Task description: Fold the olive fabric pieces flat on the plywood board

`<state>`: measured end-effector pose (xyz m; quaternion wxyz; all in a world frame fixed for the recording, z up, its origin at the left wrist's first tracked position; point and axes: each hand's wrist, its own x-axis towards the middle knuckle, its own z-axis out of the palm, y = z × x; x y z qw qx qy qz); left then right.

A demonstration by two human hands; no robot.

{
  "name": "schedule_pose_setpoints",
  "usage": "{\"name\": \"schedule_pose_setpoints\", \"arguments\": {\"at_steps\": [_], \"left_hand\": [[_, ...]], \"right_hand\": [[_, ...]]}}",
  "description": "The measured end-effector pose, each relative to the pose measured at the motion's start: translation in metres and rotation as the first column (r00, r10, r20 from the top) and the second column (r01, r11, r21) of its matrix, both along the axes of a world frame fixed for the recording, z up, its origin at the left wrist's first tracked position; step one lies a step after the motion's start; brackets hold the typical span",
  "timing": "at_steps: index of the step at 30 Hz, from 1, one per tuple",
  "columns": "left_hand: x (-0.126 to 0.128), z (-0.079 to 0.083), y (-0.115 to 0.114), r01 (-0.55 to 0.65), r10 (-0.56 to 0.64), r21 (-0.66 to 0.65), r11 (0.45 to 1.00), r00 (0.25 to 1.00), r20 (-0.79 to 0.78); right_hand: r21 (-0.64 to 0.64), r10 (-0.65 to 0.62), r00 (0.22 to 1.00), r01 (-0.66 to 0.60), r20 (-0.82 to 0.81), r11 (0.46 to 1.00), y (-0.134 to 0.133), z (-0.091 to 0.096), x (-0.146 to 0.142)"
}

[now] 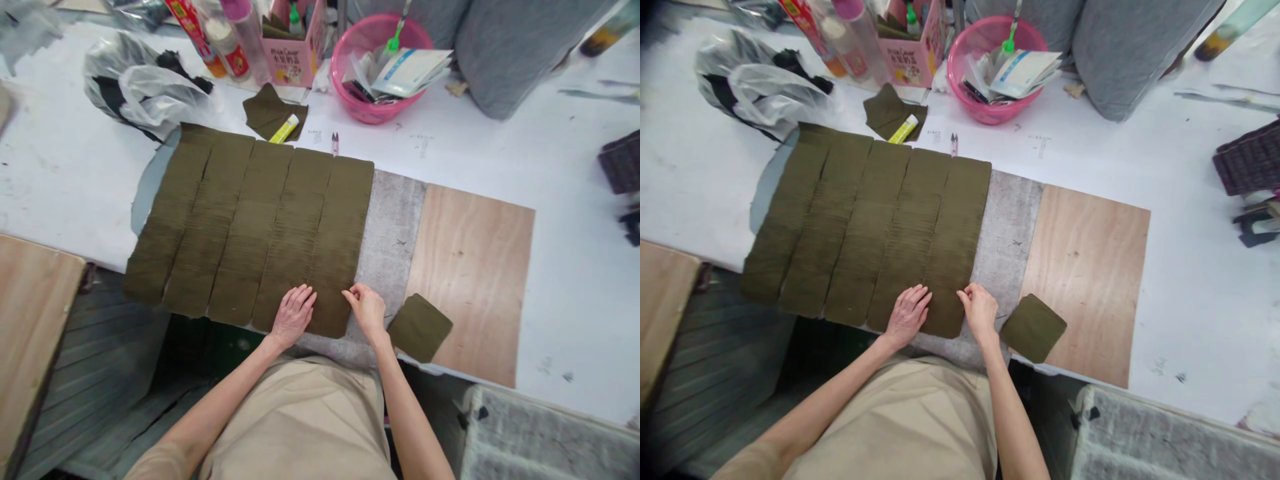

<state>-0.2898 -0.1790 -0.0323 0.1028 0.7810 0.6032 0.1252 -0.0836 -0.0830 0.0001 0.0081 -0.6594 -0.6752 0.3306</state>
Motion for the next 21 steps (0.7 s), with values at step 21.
{"name": "schedule_pose_setpoints", "arguments": {"at_steps": [21], "left_hand": [[0.005, 0.009, 0.006, 0.016, -0.011, 0.092, 0.996, 0.999, -0.050]], "right_hand": [[0.136, -0.043, 0.990, 0.025, 0.133, 0.990, -0.011, 0.003, -0.016]]}}
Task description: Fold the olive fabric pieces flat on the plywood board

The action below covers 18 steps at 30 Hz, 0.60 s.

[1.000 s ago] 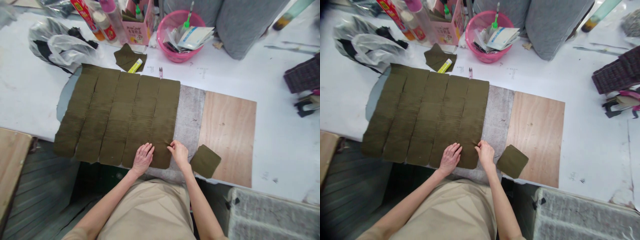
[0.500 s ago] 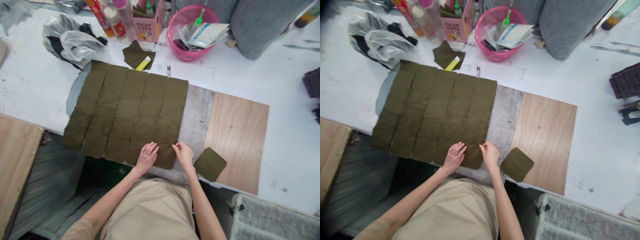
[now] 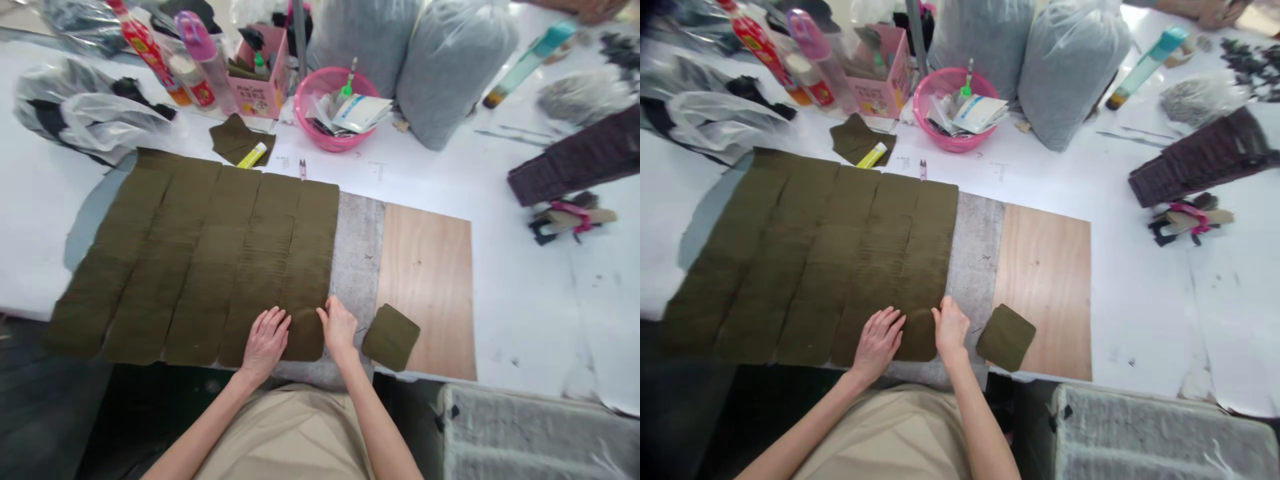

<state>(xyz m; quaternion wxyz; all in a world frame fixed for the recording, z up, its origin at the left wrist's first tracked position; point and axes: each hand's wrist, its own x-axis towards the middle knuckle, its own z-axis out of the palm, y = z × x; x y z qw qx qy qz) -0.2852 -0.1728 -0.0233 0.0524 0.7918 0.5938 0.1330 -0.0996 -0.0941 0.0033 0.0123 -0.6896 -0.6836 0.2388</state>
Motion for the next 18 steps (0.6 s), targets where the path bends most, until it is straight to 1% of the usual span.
{"name": "schedule_pose_setpoints", "arguments": {"at_steps": [2, 4, 6, 7, 10, 13, 15, 18], "left_hand": [[0.006, 0.003, 0.006, 0.023, -0.023, -0.010, 1.000, 0.999, 0.035], [0.015, 0.002, 0.013, 0.114, -0.110, -0.041, 0.993, 0.990, 0.086], [0.024, -0.003, 0.019, 0.197, -0.187, -0.070, 0.978, 0.975, 0.119], [0.029, -0.006, 0.020, 0.219, -0.207, -0.081, 0.972, 0.970, 0.128], [0.037, -0.013, 0.020, 0.223, -0.206, -0.108, 0.969, 0.968, 0.142], [0.038, -0.014, 0.017, 0.212, -0.194, -0.132, 0.968, 0.971, 0.137], [0.037, -0.013, 0.016, 0.212, -0.195, -0.142, 0.967, 0.973, 0.123], [0.038, -0.013, 0.016, 0.220, -0.208, -0.153, 0.964, 0.974, 0.089]], "right_hand": [[-0.013, -0.007, 0.999, 0.007, -0.043, 1.000, -0.002, 0.001, 0.001], [-0.013, -0.025, 0.995, 0.023, -0.101, 1.000, -0.004, 0.001, 0.008], [0.021, -0.048, 0.989, 0.051, -0.138, 0.998, -0.009, 0.002, 0.023], [0.044, -0.064, 0.988, 0.070, -0.143, 0.997, -0.012, 0.004, 0.033], [0.112, -0.153, 0.982, 0.165, -0.106, 0.980, -0.021, 0.010, 0.072], [0.181, -0.255, 0.967, 0.256, -0.029, 0.950, -0.025, 0.014, 0.111], [0.200, -0.281, 0.959, 0.272, 0.017, 0.941, -0.022, 0.013, 0.131], [0.161, -0.258, 0.964, 0.246, 0.058, 0.956, -0.015, 0.010, 0.148]]}}
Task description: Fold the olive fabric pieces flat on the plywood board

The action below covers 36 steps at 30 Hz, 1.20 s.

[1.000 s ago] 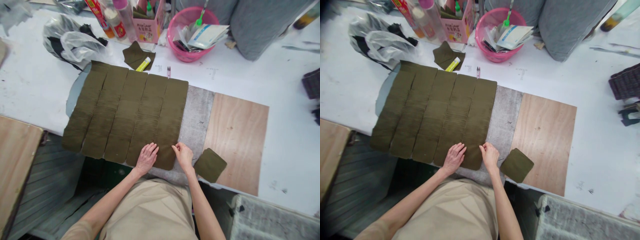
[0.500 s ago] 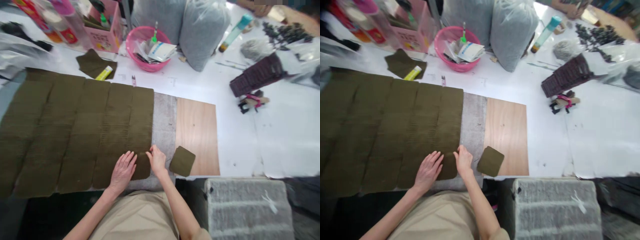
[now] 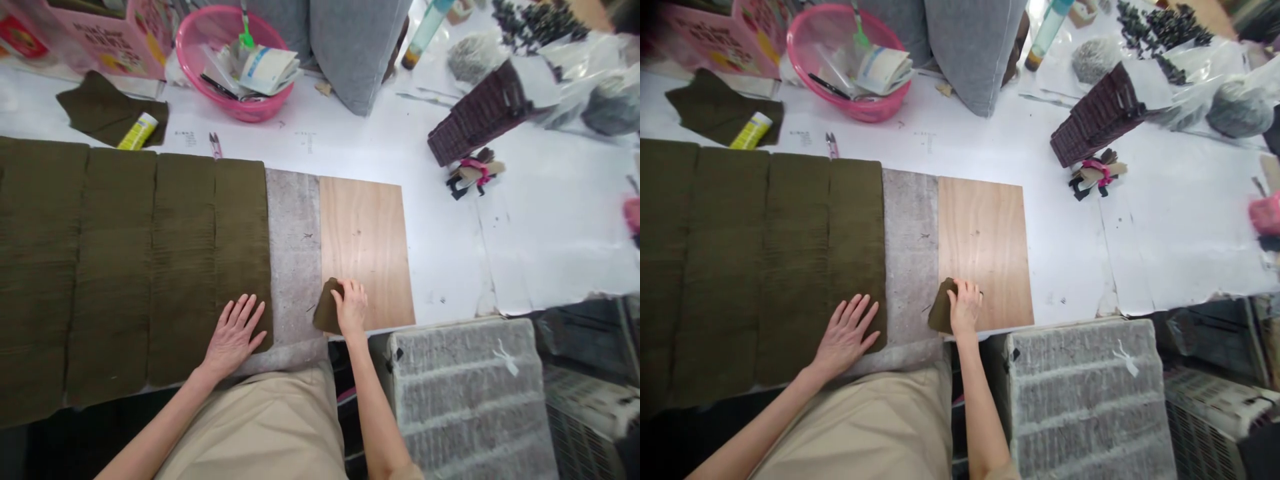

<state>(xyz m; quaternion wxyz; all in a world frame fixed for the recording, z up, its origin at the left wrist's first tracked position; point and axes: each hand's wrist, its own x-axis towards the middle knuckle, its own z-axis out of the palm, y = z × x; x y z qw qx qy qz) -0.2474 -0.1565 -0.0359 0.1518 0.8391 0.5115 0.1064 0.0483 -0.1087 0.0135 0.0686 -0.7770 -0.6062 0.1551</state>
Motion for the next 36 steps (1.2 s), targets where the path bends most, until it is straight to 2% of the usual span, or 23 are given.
{"name": "schedule_pose_setpoints", "arguments": {"at_steps": [5, 10, 13, 16, 19, 22, 25, 27, 28, 31, 33, 34, 36], "left_hand": [[0.001, 0.003, 0.001, 0.009, -0.009, -0.009, 1.000, 0.999, -0.053], [0.006, 0.020, 0.004, -0.025, 0.024, -0.044, 0.999, 1.000, -0.020], [0.021, 0.035, 0.011, -0.036, 0.048, -0.103, 0.994, 0.992, 0.117], [0.049, 0.048, 0.023, 0.004, 0.072, -0.225, 0.974, 0.942, 0.326], [0.081, 0.051, 0.035, 0.059, 0.160, -0.411, 0.910, 0.864, 0.478], [0.103, 0.042, 0.039, 0.032, 0.336, -0.598, 0.801, 0.803, 0.493], [0.109, 0.031, 0.036, -0.033, 0.542, -0.736, 0.676, 0.699, 0.466], [0.107, 0.026, 0.032, -0.062, 0.618, -0.776, 0.628, 0.645, 0.449], [0.106, 0.024, 0.031, -0.079, 0.627, -0.780, 0.620, 0.647, 0.433], [0.101, 0.027, 0.028, -0.128, 0.610, -0.771, 0.624, 0.697, 0.378], [0.098, 0.034, 0.027, -0.135, 0.567, -0.743, 0.656, 0.738, 0.366], [0.096, 0.040, 0.027, -0.143, 0.521, -0.704, 0.696, 0.774, 0.359], [0.091, 0.052, 0.027, -0.162, 0.386, -0.564, 0.810, 0.871, 0.305]], "right_hand": [[-0.080, 0.139, 0.990, -0.138, -0.001, 0.987, 0.008, 0.000, 0.009], [-0.026, 0.215, 0.975, -0.216, -0.050, 0.976, 0.001, 0.005, 0.018], [0.045, 0.235, 0.960, -0.231, -0.150, 0.972, -0.007, 0.010, 0.019], [0.111, 0.245, 0.921, -0.221, -0.304, 0.969, -0.012, 0.017, 0.014], [0.153, 0.270, 0.842, -0.224, -0.468, 0.963, -0.014, 0.021, 0.003], [0.199, 0.276, 0.802, -0.199, -0.530, 0.960, -0.013, 0.017, -0.011], [0.215, 0.270, 0.869, -0.195, -0.414, 0.957, -0.014, 0.006, -0.022], [0.203, 0.256, 0.923, -0.203, -0.287, 0.958, -0.016, -0.001, -0.027], [0.197, 0.250, 0.939, -0.205, -0.238, 0.959, -0.017, -0.004, -0.028], [0.199, 0.264, 0.943, -0.224, -0.201, 0.954, -0.020, -0.004, -0.030], [0.202, 0.295, 0.926, -0.251, -0.234, 0.947, -0.020, 0.002, -0.029], [0.205, 0.316, 0.913, -0.268, -0.259, 0.942, -0.020, 0.006, -0.029], [0.210, 0.376, 0.872, -0.323, -0.312, 0.923, -0.020, 0.015, -0.027]]}}
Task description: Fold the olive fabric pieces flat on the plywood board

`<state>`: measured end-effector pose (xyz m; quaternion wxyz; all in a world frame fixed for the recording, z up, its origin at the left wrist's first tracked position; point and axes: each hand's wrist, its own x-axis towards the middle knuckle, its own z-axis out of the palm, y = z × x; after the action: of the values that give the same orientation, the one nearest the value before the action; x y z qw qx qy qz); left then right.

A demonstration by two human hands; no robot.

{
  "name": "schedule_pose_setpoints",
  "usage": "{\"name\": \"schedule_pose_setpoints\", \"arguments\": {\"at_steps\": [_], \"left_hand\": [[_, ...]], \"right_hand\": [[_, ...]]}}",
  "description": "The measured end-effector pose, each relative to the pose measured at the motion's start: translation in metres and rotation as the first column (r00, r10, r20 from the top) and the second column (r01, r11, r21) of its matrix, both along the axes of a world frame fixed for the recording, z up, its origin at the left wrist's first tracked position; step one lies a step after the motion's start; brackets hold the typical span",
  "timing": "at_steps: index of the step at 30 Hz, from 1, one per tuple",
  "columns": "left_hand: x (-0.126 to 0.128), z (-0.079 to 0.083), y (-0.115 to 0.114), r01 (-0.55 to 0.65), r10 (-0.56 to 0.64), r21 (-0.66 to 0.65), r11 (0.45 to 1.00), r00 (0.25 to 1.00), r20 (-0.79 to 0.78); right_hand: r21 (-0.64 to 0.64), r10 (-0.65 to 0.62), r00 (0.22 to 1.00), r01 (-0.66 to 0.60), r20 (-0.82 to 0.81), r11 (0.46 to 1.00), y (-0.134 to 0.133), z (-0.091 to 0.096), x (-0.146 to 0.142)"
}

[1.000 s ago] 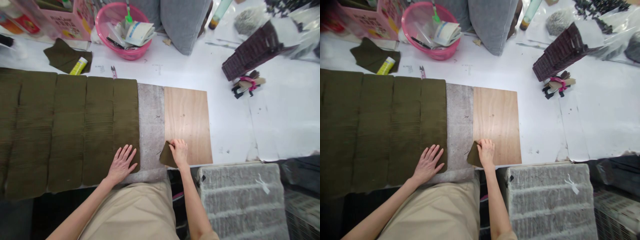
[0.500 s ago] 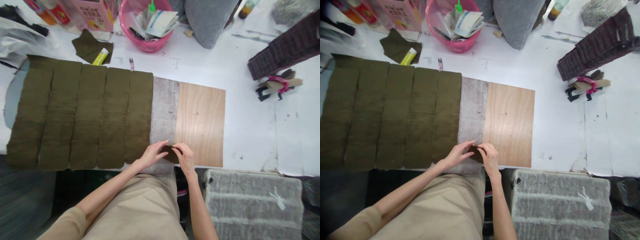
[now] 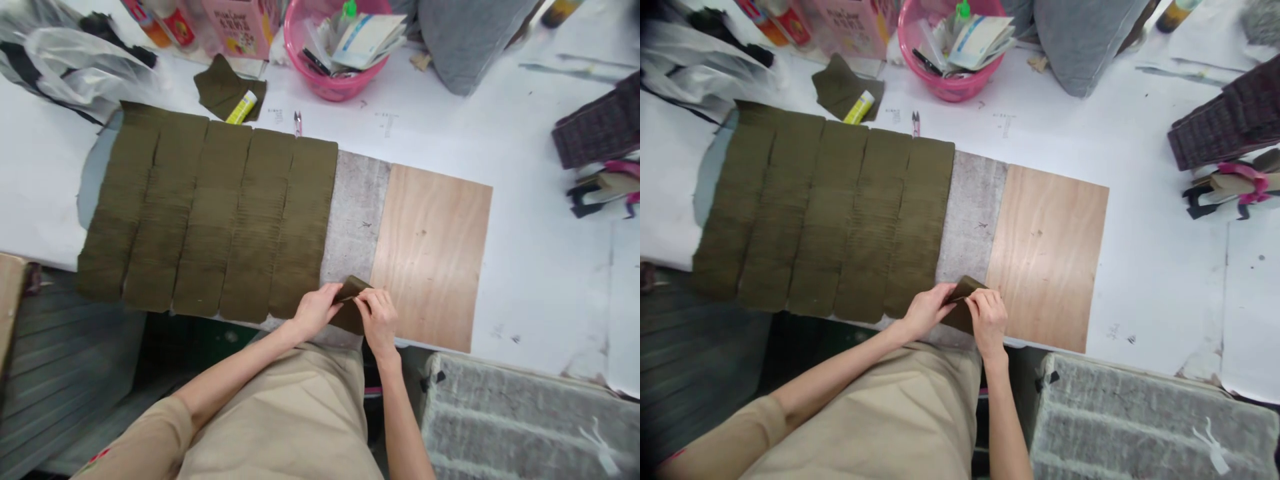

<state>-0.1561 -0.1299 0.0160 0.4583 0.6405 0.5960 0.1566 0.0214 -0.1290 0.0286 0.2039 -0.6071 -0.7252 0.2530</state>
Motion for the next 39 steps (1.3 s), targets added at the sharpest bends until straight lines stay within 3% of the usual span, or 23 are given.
{"name": "schedule_pose_setpoints", "arguments": {"at_steps": [3, 5, 7, 10, 12, 15, 18, 22, 25, 30, 35, 39], "left_hand": [[-0.008, 0.013, 0.001, 0.134, -0.105, 0.211, 0.968, 0.984, -0.146], [-0.013, 0.015, 0.001, 0.188, -0.178, 0.227, 0.956, 0.982, -0.061], [-0.016, 0.014, 0.001, 0.169, -0.183, 0.137, 0.976, 0.979, 0.092], [-0.017, 0.010, -0.002, 0.037, -0.020, -0.058, 0.998, 0.962, 0.273], [-0.019, 0.009, -0.003, -0.034, 0.072, -0.117, 0.993, 0.938, 0.340], [-0.028, 0.008, -0.007, -0.097, 0.156, -0.167, 0.981, 0.910, 0.384], [-0.048, 0.006, -0.012, -0.199, 0.265, -0.228, 0.953, 0.915, 0.305], [-0.084, 0.004, -0.024, -0.343, 0.372, -0.200, 0.918, 0.919, 0.130], [-0.110, 0.005, -0.033, -0.368, 0.379, -0.166, 0.915, 0.925, 0.036], [-0.132, 0.002, -0.039, -0.432, 0.420, -0.096, 0.896, 0.899, -0.128], [-0.134, -0.009, -0.035, -0.480, 0.455, -0.080, 0.873, 0.863, -0.219], [-0.135, -0.015, -0.035, -0.479, 0.453, -0.078, 0.874, 0.863, -0.226]], "right_hand": [[-0.004, 0.131, 0.990, -0.131, -0.052, 0.991, -0.002, 0.011, 0.003], [-0.007, 0.170, 0.983, -0.171, -0.066, 0.985, -0.004, 0.013, 0.004], [-0.057, 0.180, 0.980, -0.185, -0.081, 0.981, -0.007, 0.010, 0.006], [-0.241, 0.149, 0.985, -0.165, -0.084, 0.956, -0.009, 0.001, 0.010], [-0.383, 0.077, 0.988, -0.123, -0.132, 0.916, -0.011, -0.004, 0.013], [-0.551, -0.141, 0.943, -0.052, -0.302, 0.833, -0.013, -0.008, 0.013], [-0.657, -0.336, 0.851, -0.014, -0.403, 0.753, -0.018, -0.009, -0.003], [-0.700, -0.388, 0.832, -0.002, -0.398, 0.714, -0.021, -0.015, -0.044], [-0.668, -0.349, 0.882, 0.054, -0.317, 0.742, -0.020, -0.022, -0.074], [-0.554, -0.162, 0.982, 0.082, -0.097, 0.829, -0.016, -0.027, -0.100], [-0.448, -0.056, 0.988, 0.115, 0.144, 0.887, -0.010, -0.025, -0.105], [-0.403, -0.020, 0.975, 0.110, 0.220, 0.908, -0.008, -0.027, -0.106]]}}
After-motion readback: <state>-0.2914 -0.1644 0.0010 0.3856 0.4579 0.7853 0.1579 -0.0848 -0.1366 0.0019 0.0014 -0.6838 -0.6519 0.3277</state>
